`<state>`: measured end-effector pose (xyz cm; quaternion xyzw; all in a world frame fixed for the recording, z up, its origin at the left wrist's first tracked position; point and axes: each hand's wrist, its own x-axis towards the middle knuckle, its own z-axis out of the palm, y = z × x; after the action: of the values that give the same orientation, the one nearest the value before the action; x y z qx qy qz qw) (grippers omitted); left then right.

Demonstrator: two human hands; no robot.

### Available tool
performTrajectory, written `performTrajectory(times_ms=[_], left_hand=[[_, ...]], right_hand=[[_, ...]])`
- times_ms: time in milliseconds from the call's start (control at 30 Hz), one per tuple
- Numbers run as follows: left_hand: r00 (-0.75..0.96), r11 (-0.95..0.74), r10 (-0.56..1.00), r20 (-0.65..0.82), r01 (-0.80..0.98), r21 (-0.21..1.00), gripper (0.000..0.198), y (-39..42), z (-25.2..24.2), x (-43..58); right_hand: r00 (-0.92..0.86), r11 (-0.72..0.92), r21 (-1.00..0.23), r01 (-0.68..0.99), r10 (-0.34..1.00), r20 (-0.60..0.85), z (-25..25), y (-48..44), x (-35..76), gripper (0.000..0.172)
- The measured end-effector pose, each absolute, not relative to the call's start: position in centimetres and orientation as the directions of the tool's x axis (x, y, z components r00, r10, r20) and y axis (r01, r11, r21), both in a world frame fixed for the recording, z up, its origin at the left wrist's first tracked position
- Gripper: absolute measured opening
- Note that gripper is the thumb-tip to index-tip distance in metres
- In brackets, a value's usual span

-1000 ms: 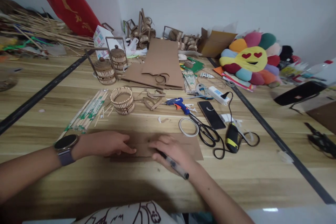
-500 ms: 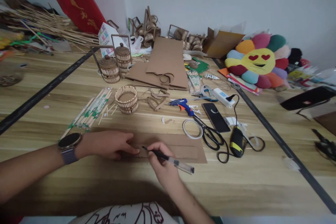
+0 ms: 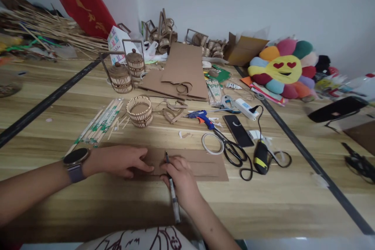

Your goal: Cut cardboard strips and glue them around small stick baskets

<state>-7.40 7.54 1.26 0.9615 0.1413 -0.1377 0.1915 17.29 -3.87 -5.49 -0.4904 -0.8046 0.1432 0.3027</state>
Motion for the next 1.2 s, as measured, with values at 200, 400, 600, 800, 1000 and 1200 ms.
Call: performTrajectory(times_ms=[200,400,600,800,1000,1200], left_hand=[[0.915,-0.889,0.213,-0.343,0.327,0.320,0.069,7.5,1.3,-7.4],[0.913,-0.892,0.215,-0.346,0.328,0.311,0.071,7.5,1.2,-7.3],[0.900,-0.889,0.215,-0.380,0.341,0.306,0.065,7.6,1.7,-7.2],[0.911,-0.880,0.208,-0.357,0.334,0.339,0.068,7.9,1.1,-7.4],[0.920,-0.845,0.213,-0.327,0.342,0.411,0.062,8.2,0.9,-7.6],[0.939,-0.850,0.187,-0.289,0.302,0.432,0.043,8.4,0.4,-7.5]], right_hand=[[-0.350,0.489,-0.506,0.710,0.870,0.349,-5.1,-4.0,17.0,0.022],[-0.352,0.480,-0.508,0.715,0.875,0.331,-4.9,-4.0,17.0,0.025],[-0.358,0.477,-0.514,0.713,0.878,0.318,-5.0,-3.7,17.2,0.021],[-0.242,0.441,-0.600,0.668,0.891,0.385,-4.7,-4.0,17.1,0.026],[-0.252,0.396,-0.815,0.422,0.915,0.314,-2.1,-5.3,14.1,0.028],[-0.278,0.351,-0.874,0.336,0.924,0.263,-2.0,-5.0,10.6,0.020]])
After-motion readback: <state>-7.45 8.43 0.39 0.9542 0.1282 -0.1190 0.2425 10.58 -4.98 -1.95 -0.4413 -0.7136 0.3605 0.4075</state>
